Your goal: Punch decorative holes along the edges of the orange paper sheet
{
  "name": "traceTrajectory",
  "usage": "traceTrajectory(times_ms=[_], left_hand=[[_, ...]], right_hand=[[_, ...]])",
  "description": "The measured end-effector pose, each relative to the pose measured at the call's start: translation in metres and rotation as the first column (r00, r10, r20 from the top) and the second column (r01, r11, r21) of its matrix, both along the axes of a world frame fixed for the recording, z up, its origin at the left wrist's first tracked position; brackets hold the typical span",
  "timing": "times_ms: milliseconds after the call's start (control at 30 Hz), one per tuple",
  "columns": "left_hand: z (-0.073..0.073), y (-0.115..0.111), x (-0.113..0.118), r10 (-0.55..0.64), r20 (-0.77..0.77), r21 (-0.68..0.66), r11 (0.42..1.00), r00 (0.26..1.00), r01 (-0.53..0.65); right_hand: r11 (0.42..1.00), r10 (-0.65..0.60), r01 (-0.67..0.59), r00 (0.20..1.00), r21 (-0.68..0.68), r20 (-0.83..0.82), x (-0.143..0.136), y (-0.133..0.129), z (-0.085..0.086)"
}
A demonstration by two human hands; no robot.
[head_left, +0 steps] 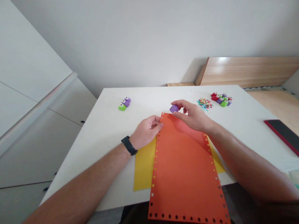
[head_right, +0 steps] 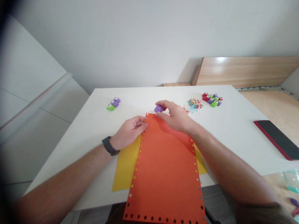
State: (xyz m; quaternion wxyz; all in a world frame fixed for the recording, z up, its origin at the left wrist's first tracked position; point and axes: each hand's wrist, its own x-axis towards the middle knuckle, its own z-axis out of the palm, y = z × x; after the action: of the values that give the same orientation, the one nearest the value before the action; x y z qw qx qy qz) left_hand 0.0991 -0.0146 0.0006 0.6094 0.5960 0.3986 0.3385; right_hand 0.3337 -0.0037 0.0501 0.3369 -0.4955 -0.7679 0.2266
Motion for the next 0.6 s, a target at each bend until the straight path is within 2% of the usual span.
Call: traceTrajectory(times_ms=[133,267,600], left_hand=[[-0.001,0.001,0.0,-0.009,0.014,0.01,1.0,1.0,0.009],[-0.002,0.001,0.0,0.012,-0.004,0.035,0.999,1.0,-0.012],[-0.001,0.0,0.001,0.023,0.01,0.023,0.999,1.0,-0.023]], right_hand=[[0.992,0.128,-0.127,0.989,-0.022,0.069,-0.007,0.01,0.01],[0.978,0.203,-0.193,0.968,-0.081,0.145,-0.011,0.015,0.017],[0.937,0.321,-0.291,0.935,-0.192,0.15,-0.016,0.017,0.011]])
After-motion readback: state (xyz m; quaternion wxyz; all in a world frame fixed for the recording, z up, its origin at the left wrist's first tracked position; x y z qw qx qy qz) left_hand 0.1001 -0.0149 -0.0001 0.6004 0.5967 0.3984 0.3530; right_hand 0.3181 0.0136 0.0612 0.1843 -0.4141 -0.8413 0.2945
